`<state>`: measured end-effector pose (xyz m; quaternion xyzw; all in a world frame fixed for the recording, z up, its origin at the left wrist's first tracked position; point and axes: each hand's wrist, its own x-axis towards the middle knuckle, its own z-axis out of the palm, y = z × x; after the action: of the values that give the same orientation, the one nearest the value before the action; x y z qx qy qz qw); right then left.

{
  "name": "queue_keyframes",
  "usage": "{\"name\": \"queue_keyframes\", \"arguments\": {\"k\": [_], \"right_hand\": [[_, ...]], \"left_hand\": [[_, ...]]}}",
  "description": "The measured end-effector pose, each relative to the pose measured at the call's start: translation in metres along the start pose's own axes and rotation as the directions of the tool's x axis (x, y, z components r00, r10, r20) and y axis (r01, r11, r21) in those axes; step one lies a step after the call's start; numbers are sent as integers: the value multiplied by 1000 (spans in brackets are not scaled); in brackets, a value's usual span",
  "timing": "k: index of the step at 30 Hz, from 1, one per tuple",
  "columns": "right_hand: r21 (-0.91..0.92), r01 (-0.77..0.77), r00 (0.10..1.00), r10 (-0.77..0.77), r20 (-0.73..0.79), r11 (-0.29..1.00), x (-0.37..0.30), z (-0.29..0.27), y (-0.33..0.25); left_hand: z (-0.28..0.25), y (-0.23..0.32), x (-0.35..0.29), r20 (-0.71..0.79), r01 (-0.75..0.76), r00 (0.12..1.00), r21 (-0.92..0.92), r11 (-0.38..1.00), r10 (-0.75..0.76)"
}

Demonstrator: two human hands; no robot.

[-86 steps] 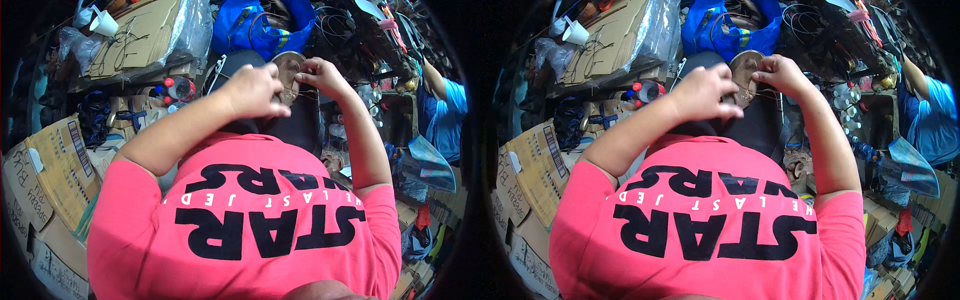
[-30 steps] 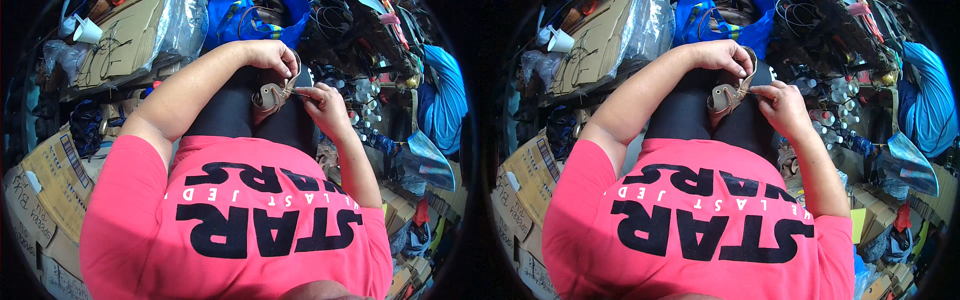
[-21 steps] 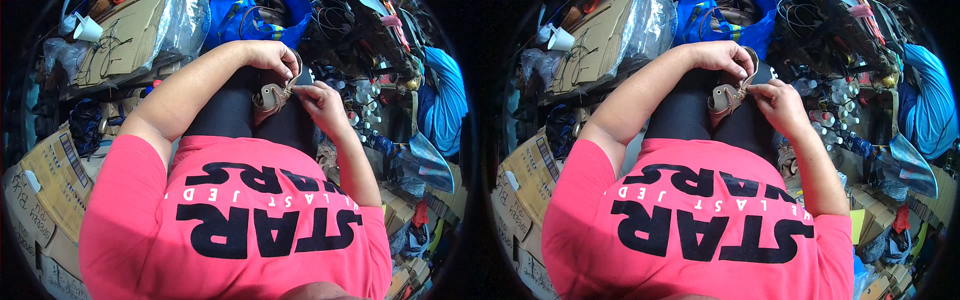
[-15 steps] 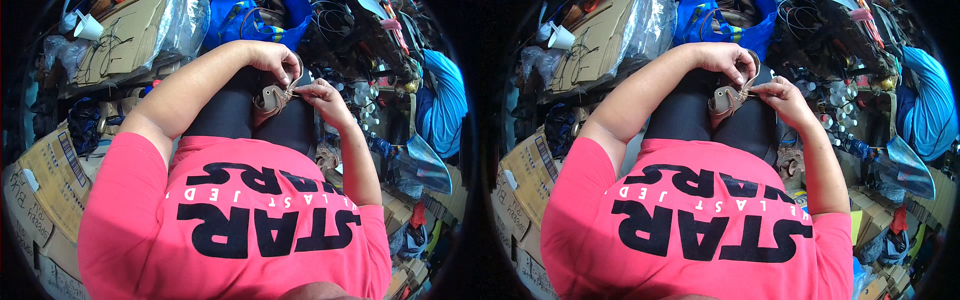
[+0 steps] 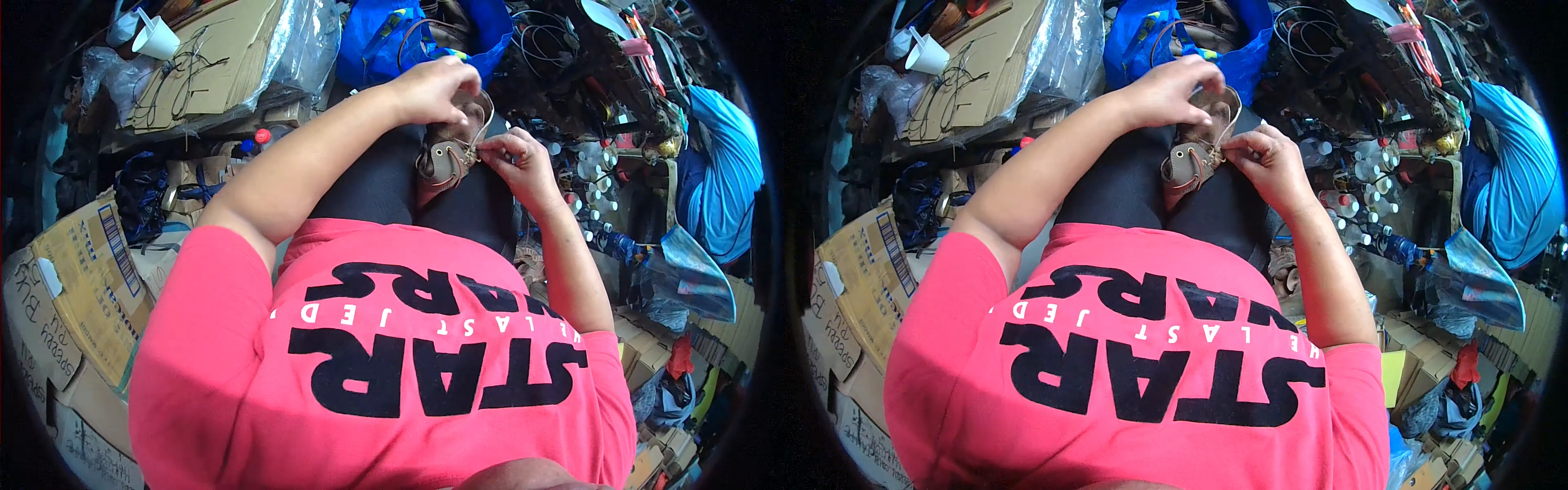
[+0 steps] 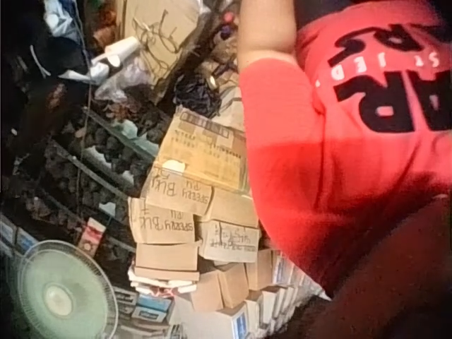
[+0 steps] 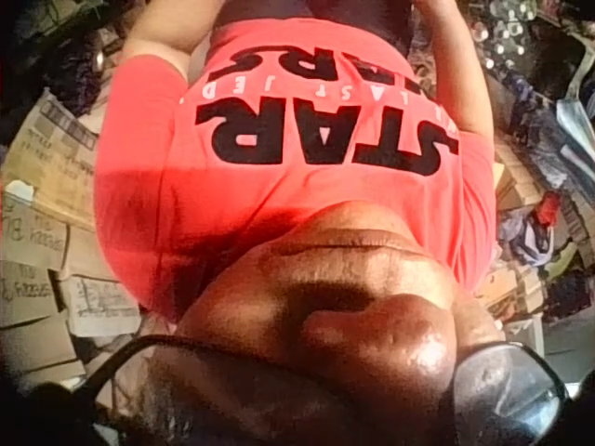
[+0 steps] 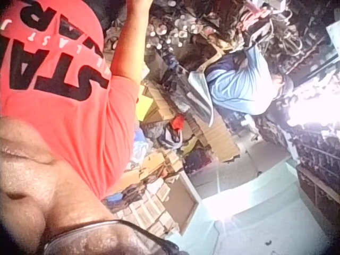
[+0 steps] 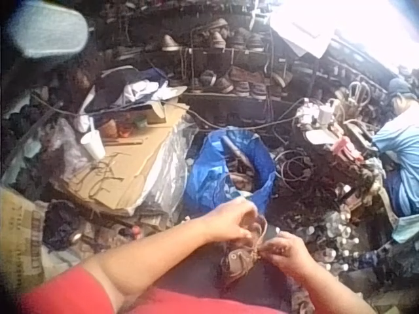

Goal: The recorder is lacing or threading laces through a leather shoe in a workshop.

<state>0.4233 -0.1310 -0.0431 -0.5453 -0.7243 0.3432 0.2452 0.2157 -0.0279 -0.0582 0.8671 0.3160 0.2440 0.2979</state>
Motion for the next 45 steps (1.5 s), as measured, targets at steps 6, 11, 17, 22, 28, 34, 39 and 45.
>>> {"name": "queue_keyframes", "arguments": {"k": [6,11,17,22,28,34,39,45], "right_hand": [[10,-8,999,8,-32,1000,-10,6,1],[-46,5,998,-8,-59,999,-15,6,-4],[-166,56,997,-65,-49,985,-19,6,-5],[-412,126,981,-174,-82,903,-25,14,-13],[-402,104,990,-132,-41,910,-25,9,-13],[-459,84,993,-112,-33,885,-29,12,-19],[-545,123,984,-173,-42,829,-32,15,-23],[-361,39,999,-38,12,932,-26,8,-16]], "left_hand": [[9,-1,-31,216,-60,975,29,998,52],[-7,4,-22,398,87,917,-105,991,-39],[-75,-34,-31,399,341,885,-208,917,-239],[-77,-46,-55,386,458,841,-139,878,-378],[-100,7,-11,-175,-58,974,416,908,142],[-141,-49,-31,-362,368,920,661,654,-151],[-85,-36,-79,-213,170,974,450,877,-80],[-17,25,-81,-71,82,995,315,946,-63]]}}
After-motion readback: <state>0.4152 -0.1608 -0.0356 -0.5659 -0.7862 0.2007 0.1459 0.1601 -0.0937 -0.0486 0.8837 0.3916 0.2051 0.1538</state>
